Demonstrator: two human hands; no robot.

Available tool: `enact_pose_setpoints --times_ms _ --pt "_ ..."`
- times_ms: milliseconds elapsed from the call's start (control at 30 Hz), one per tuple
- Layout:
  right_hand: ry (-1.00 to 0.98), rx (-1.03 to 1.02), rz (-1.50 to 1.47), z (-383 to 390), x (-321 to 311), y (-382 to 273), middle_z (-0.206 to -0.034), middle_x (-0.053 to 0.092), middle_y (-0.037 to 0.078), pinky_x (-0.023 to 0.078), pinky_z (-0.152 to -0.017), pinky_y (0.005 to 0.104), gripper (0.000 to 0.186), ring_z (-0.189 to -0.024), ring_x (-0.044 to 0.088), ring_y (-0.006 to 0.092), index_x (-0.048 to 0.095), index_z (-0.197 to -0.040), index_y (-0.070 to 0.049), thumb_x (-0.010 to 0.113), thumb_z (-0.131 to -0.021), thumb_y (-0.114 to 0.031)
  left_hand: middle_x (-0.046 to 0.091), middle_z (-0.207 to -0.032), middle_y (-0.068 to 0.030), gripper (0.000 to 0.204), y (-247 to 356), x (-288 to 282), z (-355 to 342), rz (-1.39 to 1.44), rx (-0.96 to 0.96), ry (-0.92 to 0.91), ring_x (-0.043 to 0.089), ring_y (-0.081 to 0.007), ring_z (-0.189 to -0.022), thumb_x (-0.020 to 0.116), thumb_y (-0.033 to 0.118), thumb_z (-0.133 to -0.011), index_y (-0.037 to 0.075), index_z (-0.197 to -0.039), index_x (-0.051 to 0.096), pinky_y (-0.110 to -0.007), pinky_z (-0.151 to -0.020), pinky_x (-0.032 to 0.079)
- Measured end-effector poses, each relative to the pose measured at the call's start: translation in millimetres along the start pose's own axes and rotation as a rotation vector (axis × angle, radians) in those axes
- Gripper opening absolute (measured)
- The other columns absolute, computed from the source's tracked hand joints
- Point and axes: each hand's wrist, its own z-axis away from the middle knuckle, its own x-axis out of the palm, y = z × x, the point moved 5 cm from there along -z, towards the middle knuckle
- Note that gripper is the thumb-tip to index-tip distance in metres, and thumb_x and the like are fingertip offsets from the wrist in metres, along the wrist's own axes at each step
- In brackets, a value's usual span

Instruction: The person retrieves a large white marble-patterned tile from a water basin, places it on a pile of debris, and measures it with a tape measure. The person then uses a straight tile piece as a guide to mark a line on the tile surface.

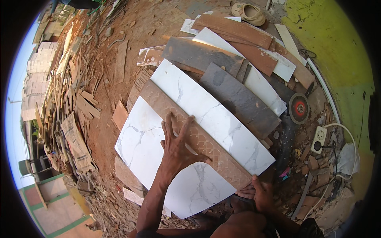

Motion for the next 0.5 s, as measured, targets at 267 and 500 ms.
enact_pose_setpoints --times_ms 267,500 --pt "-0.008 -0.002 0.008 0.0 -1.1 0.8 -0.089 0.067 0.029 0.063 -0.077 0.0454 0.057 -0.083 0.073 0.0368 0.058 -0.098 0.017 0.049 -0.105 -0.039 0.003 -0.159 -0.0237 0.139 -6.9 5.3 -1.1 0.047 0.078 0.043 0.033 -0.0484 -0.140 0.101 0.043 -0.032 0.030 -0.152 0.033 -0.067 -0.099 0.045" --pt "0.008 -0.007 -0.014 -2.9 -5.0 6.6 -0.088 0.066 0.031 0.063 -0.077 0.0458 0.057 -0.083 0.072 0.0384 0.057 -0.096 0.018 0.049 -0.104 -0.038 0.004 -0.159 -0.0248 0.139 -3.5 3.5 -1.5 0.071 0.107 0.063 0.031 -0.0489 -0.141 0.101 0.042 -0.031 0.028 -0.152 0.034 -0.065 -0.104 0.043"
